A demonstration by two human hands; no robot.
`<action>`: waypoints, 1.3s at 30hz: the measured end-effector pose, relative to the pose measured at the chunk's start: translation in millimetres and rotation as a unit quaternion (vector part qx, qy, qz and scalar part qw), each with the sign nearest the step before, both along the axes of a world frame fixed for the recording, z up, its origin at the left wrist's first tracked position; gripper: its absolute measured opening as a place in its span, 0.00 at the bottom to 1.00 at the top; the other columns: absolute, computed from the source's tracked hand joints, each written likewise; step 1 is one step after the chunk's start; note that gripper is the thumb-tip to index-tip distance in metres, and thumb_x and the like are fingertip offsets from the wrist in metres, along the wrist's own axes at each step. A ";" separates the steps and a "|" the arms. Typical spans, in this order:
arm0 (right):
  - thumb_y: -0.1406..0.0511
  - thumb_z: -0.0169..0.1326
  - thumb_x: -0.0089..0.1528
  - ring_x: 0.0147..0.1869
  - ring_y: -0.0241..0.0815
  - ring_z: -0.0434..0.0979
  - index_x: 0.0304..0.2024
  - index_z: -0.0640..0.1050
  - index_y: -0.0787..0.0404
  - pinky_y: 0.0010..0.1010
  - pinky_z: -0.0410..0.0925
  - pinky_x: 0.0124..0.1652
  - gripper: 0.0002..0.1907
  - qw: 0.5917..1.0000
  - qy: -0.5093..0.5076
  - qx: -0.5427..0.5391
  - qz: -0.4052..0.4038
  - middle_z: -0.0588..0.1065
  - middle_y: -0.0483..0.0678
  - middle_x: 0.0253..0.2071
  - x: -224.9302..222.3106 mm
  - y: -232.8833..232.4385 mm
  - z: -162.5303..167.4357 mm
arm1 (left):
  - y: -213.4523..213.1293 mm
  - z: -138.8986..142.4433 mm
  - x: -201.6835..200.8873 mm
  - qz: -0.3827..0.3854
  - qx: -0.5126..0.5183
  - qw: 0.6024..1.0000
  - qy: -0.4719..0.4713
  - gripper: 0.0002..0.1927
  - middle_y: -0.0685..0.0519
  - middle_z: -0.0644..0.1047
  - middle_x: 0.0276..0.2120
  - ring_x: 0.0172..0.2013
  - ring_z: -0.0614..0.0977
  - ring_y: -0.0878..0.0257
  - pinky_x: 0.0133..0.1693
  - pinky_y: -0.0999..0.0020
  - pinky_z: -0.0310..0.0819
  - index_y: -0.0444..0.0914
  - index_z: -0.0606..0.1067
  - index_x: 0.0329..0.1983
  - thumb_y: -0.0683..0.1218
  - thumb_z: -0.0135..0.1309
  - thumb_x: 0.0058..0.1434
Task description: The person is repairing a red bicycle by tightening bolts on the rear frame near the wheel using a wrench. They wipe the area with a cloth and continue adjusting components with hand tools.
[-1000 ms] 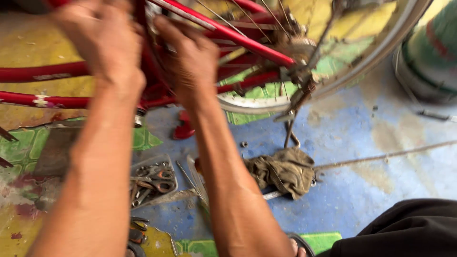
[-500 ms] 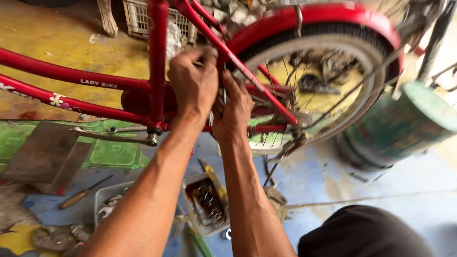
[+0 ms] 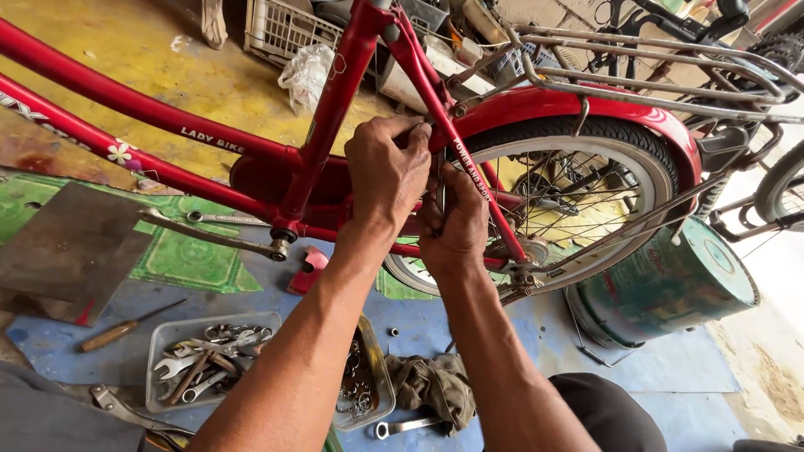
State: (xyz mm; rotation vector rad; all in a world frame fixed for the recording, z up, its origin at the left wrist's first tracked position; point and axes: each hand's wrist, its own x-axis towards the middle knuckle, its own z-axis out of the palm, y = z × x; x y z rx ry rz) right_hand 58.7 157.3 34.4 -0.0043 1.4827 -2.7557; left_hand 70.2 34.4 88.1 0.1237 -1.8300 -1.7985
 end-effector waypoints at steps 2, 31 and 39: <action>0.62 0.48 0.66 0.17 0.31 0.60 0.38 0.76 0.59 0.24 0.53 0.18 0.09 1.000 -0.006 -0.012 0.012 0.73 0.41 0.25 0.5 -0.1 2.2 | -0.2 -1.1 1.1 -0.012 0.011 1.000 -0.019 0.10 0.43 0.81 0.23 0.21 0.84 0.52 0.27 0.60 0.78 0.35 0.83 0.39 0.45 0.56 0.61; 0.63 0.51 0.66 0.17 0.33 0.61 0.37 0.76 0.60 0.25 0.56 0.19 0.08 0.999 0.042 -0.003 0.022 0.71 0.42 0.22 -5.6 -40.3 -12.3 | -43.7 -36.1 -38.6 -0.031 -0.030 0.997 0.061 0.09 0.42 0.80 0.19 0.20 0.83 0.52 0.29 0.57 0.78 0.31 0.80 0.23 0.41 0.58 0.57; 0.64 0.51 0.64 0.16 0.31 0.59 0.34 0.77 0.60 0.24 0.54 0.18 0.07 1.000 0.022 0.010 -0.020 0.70 0.40 0.20 -12.3 -36.3 -14.0 | -39.5 -22.9 -47.9 -0.043 -0.066 0.997 -0.008 0.09 0.44 0.79 0.17 0.19 0.84 0.55 0.27 0.58 0.80 0.33 0.78 0.18 0.40 0.60 0.52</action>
